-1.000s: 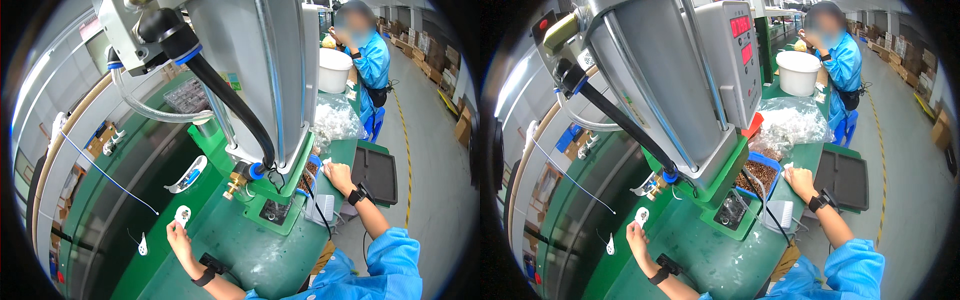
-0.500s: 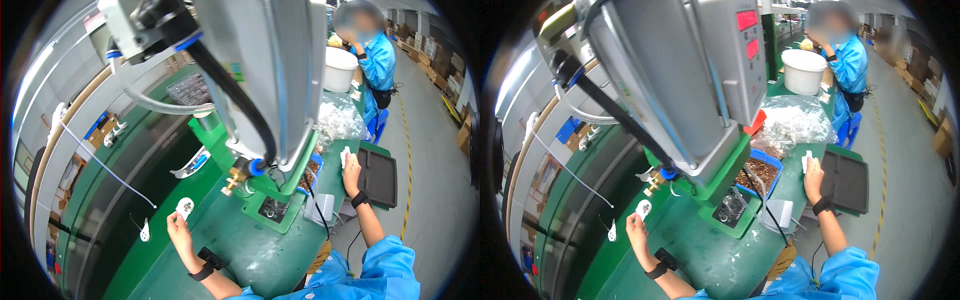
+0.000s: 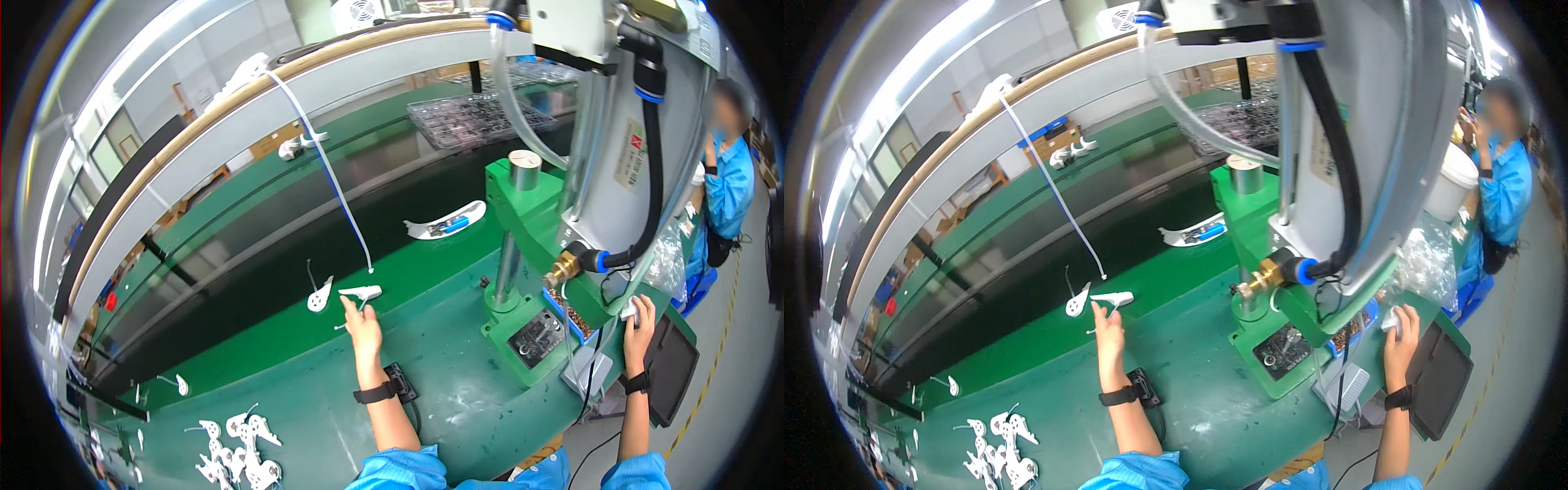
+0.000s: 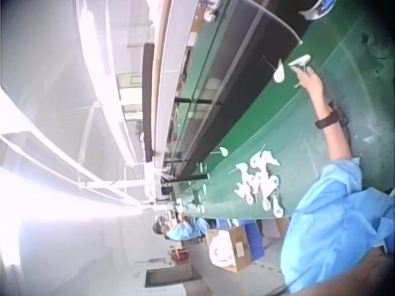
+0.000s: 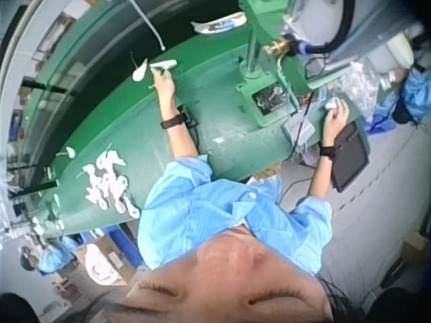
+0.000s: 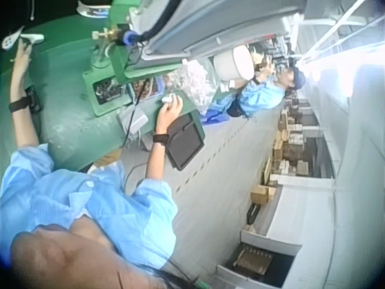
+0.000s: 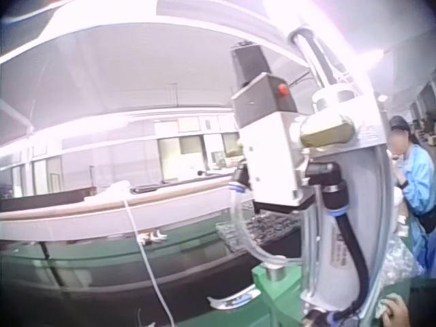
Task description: Operating a pneumatic press to assemble small plastic and metal components.
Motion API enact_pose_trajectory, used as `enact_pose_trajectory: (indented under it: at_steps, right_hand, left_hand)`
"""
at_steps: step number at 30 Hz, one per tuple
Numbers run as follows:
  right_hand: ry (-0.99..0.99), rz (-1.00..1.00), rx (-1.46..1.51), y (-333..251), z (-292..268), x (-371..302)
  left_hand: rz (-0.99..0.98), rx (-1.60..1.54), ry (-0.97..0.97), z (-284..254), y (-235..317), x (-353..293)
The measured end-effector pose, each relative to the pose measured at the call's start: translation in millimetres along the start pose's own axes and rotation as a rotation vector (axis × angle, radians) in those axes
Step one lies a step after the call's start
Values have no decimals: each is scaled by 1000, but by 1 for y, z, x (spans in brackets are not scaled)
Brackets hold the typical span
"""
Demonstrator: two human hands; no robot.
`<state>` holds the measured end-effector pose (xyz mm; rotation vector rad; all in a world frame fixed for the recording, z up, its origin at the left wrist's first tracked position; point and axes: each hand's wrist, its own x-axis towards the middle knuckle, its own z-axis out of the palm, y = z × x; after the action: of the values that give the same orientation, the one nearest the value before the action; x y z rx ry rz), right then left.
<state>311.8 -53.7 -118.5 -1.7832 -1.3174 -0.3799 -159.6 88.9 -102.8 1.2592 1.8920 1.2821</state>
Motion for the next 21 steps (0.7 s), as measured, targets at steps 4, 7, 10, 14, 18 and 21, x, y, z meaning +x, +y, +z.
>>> enact_pose_trajectory:
  at_steps: [4, 7, 10, 14, 18, 21]
  right_hand:
    - [-56, 4, -198, 0, 0, 1]
    - [-75, 15, -257, 6, 3, -1]
    - [-95, 25, -285, 14, 8, -2]
    - [-106, 31, -269, 17, 13, -6]
    - [-104, -34, -177, 22, 13, -7]
    - [-123, -49, -136, 15, 5, -4]
  left_hand:
    - [-151, 379, -61, -3, 1, -6]
    - [-80, 422, 28, -5, 12, -11]
    - [-86, 443, -31, -11, 15, -12]
    - [-116, 489, -53, -21, 8, -6]
    - [-63, 645, 131, -34, 11, 24]
    - [62, 747, 283, -33, 6, 73]
